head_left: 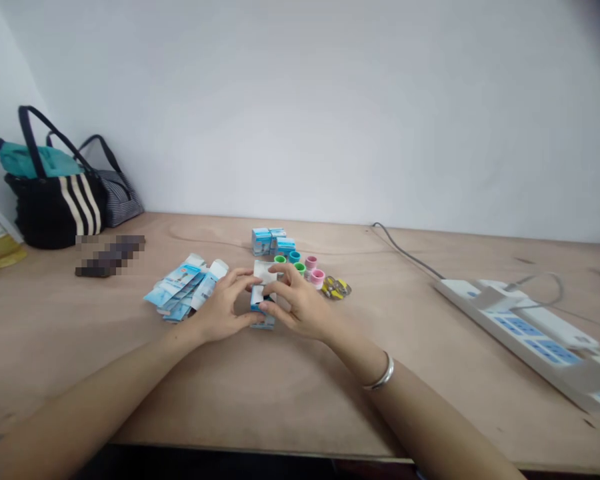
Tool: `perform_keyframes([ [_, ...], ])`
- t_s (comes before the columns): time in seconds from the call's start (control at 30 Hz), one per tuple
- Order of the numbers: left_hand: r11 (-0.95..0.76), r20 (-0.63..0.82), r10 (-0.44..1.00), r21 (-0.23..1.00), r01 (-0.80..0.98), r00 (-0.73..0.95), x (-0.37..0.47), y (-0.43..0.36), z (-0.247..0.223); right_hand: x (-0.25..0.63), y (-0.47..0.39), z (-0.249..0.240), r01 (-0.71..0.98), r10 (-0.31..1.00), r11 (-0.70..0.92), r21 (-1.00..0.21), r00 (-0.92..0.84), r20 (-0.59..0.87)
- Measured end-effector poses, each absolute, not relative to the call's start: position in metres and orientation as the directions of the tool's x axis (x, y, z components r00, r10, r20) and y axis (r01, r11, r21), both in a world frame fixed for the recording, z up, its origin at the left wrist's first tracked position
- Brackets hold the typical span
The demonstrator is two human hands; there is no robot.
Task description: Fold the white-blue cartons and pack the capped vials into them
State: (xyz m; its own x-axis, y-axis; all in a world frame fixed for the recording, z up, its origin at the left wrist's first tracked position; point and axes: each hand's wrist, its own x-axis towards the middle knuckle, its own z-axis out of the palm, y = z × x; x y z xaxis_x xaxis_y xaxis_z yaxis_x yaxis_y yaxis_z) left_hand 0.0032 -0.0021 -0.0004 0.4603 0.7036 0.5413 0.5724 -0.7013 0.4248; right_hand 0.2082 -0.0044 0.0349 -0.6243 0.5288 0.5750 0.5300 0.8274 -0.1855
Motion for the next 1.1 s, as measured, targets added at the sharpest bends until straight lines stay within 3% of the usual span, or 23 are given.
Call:
perform_keyframes([
  [0.1,-0.708,0.561,0.683,0.348,0.615,0.469,0.003,-0.002,0.000,0.210,-0.002,0.032,0.493,0.523,0.834,-0.247,-0.564,0.639],
  [0.3,-0.689,0.592,0.579,-0.013,0.724,0.561,0.006,-0.005,0.008,0.214,0.003,0.027,0.449,0.581,0.806,-0.386,-0.477,0.659],
  [0.4,-0.688,0.603,0.551,-0.063,0.723,0.577,0.004,-0.005,0.010,0.215,0.003,0.026,0.465,0.602,0.792,-0.396,-0.489,0.631],
  [0.57,-0.712,0.668,0.544,0.049,0.700,0.507,-0.002,-0.006,0.005,0.218,0.003,0.026,0.486,0.597,0.792,-0.370,-0.489,0.636],
  [0.83,-0.699,0.580,0.712,0.529,0.481,0.396,0.010,-0.009,-0.003,0.222,0.000,0.037,0.590,0.627,0.759,-0.274,-0.549,0.553],
  [0.93,-0.664,0.575,0.742,0.558,0.498,0.345,0.014,-0.010,-0.003,0.223,-0.005,0.044,0.641,0.653,0.733,-0.227,-0.570,0.498],
  [1.1,-0.681,0.594,0.712,0.454,0.575,0.374,0.014,-0.011,0.003,0.224,-0.008,0.043,0.664,0.668,0.720,-0.202,-0.584,0.461],
])
